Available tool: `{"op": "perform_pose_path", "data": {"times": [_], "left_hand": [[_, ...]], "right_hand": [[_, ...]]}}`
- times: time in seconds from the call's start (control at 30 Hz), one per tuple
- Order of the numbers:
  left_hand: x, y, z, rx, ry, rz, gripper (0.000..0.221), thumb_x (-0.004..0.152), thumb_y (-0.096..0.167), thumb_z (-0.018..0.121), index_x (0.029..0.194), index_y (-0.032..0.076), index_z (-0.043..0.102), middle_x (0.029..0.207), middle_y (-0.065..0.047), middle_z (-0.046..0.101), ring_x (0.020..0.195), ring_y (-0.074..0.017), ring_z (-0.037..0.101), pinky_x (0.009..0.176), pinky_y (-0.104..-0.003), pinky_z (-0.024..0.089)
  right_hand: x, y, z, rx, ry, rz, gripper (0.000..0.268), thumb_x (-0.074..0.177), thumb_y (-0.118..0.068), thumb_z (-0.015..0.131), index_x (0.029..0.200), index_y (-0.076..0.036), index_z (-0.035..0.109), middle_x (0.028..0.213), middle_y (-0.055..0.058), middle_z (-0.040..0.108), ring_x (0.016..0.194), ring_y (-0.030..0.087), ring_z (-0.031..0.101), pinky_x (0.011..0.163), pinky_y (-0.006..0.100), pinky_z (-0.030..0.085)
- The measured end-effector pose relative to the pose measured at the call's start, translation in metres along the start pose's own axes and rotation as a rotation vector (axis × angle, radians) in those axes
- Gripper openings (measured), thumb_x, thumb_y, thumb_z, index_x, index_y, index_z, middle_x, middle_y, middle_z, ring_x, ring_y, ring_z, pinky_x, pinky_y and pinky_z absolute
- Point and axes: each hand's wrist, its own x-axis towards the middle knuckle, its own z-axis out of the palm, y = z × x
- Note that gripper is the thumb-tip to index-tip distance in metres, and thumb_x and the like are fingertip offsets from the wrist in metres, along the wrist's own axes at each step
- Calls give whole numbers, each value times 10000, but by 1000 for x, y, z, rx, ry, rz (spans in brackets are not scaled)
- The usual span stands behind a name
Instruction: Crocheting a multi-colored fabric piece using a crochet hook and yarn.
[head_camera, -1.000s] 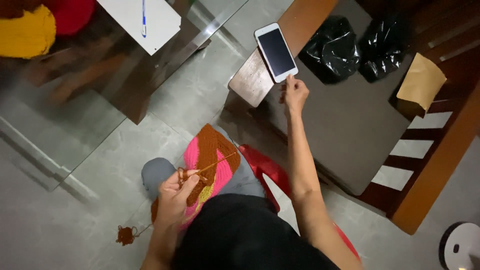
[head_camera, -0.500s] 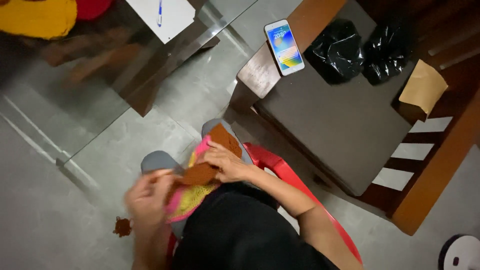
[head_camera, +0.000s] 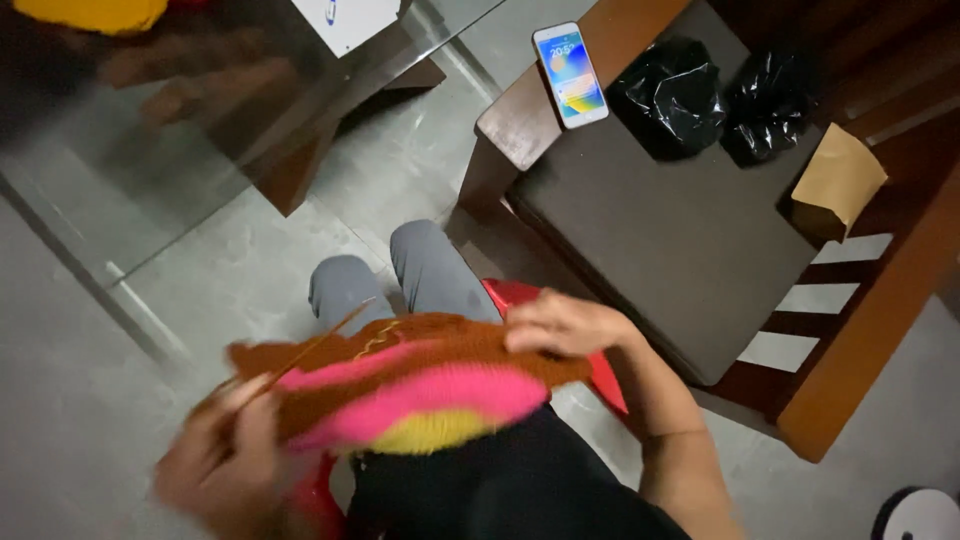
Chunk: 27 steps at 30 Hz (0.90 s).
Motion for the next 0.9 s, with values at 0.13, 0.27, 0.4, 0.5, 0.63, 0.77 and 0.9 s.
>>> {"op": "perform_pose_path", "data": {"times": [0.13, 0.27, 0.4, 0.5, 0.63, 0.77, 0.9], "left_hand": [[-28, -19, 63, -412, -61, 317, 76, 948, 52, 715, 1006, 27, 757, 775, -44, 728, 532, -59, 567, 472, -191, 457], [-58, -20, 92, -631, -230, 478, 145, 886, -24, 723, 1028, -12, 749, 776, -42, 707, 596, -78, 581, 554, -221, 496], [-77, -9, 93, -605, -156, 593, 79, 853, -26, 749, 929, -25, 729, 853, -108, 745, 750, -190, 718, 723, -311, 568], [-86, -8, 93, -593, -129, 669, 60, 906, 13, 711, 964, 7, 724, 913, -81, 767, 788, -206, 729, 757, -317, 552], [-88, -17, 108, -799, -15, 588, 222, 837, 58, 807, 1058, 62, 786, 840, -112, 762, 745, -306, 747, 637, -378, 589], [-85, -28, 72, -673, -190, 547, 796, 849, 126, 812, 1537, 14, 428, 1027, -226, 759, 944, -443, 732, 838, -524, 551], [-77, -46, 78, -732, -303, 436, 951, 867, 85, 769, 1630, 50, 203, 993, -216, 760, 959, -373, 731, 950, -503, 510]], "right_hand": [[3, 21, 27, -656, 191, 510, 336, 1012, -309, 628, 1260, -91, 567, 1173, 146, 657, 1033, 352, 633, 820, 487, 468], [22, 20, 70, -212, 311, 13, 833, 968, -433, 693, 1587, -6, 334, 1645, 196, 407, 1529, 312, 424, 1289, 463, 323], [43, 21, 104, 108, 335, -269, 424, 1070, -140, 535, 1484, -53, 521, 1330, 94, 623, 1239, 240, 554, 1198, 511, 390], [44, 33, 125, -68, 425, -371, 425, 1128, -406, 503, 1251, -32, 663, 1127, 133, 740, 987, 270, 723, 892, 370, 562], [52, 61, 139, -10, 834, -523, 264, 939, -150, 743, 947, 113, 736, 848, 269, 721, 755, 382, 716, 702, 455, 602], [57, 93, 142, 90, 1001, -514, 218, 948, -102, 732, 868, 95, 684, 825, 254, 703, 783, 419, 733, 761, 460, 604], [77, 80, 143, 101, 977, -396, 243, 1000, -132, 686, 876, 76, 699, 821, 218, 722, 771, 294, 730, 745, 354, 565]]}}
